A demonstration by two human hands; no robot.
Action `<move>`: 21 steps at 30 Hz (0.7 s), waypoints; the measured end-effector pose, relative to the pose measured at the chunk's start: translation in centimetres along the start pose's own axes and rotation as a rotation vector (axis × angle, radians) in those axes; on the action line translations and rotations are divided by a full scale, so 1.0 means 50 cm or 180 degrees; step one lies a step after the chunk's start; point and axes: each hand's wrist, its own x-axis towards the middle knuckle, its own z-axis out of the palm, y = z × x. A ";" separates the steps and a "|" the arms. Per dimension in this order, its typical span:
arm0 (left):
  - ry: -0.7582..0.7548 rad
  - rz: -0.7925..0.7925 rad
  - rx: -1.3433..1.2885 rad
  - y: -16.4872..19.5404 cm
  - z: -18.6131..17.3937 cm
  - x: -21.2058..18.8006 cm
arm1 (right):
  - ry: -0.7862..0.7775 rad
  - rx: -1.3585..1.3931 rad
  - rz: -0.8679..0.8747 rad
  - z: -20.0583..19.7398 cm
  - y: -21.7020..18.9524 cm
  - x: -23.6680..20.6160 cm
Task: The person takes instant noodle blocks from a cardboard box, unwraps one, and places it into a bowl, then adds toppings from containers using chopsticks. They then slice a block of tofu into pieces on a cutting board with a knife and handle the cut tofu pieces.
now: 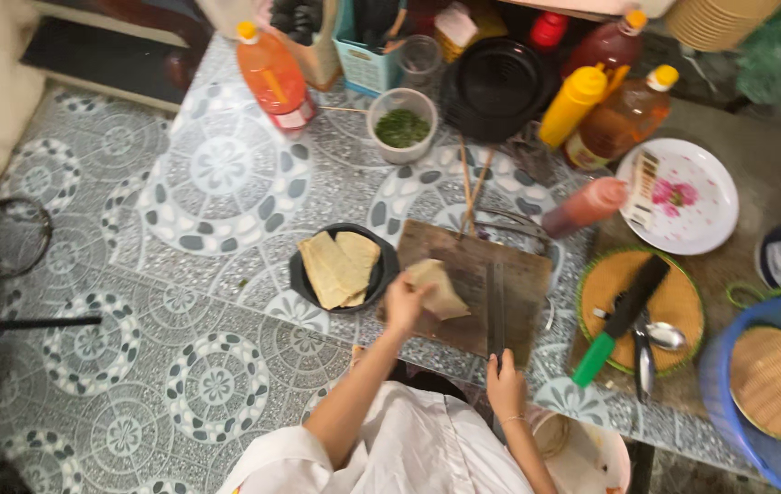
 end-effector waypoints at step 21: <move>-0.1264 0.2357 0.4705 0.158 -0.298 0.256 | 0.0110 -0.0249 0.0217 0.096 -0.143 -0.045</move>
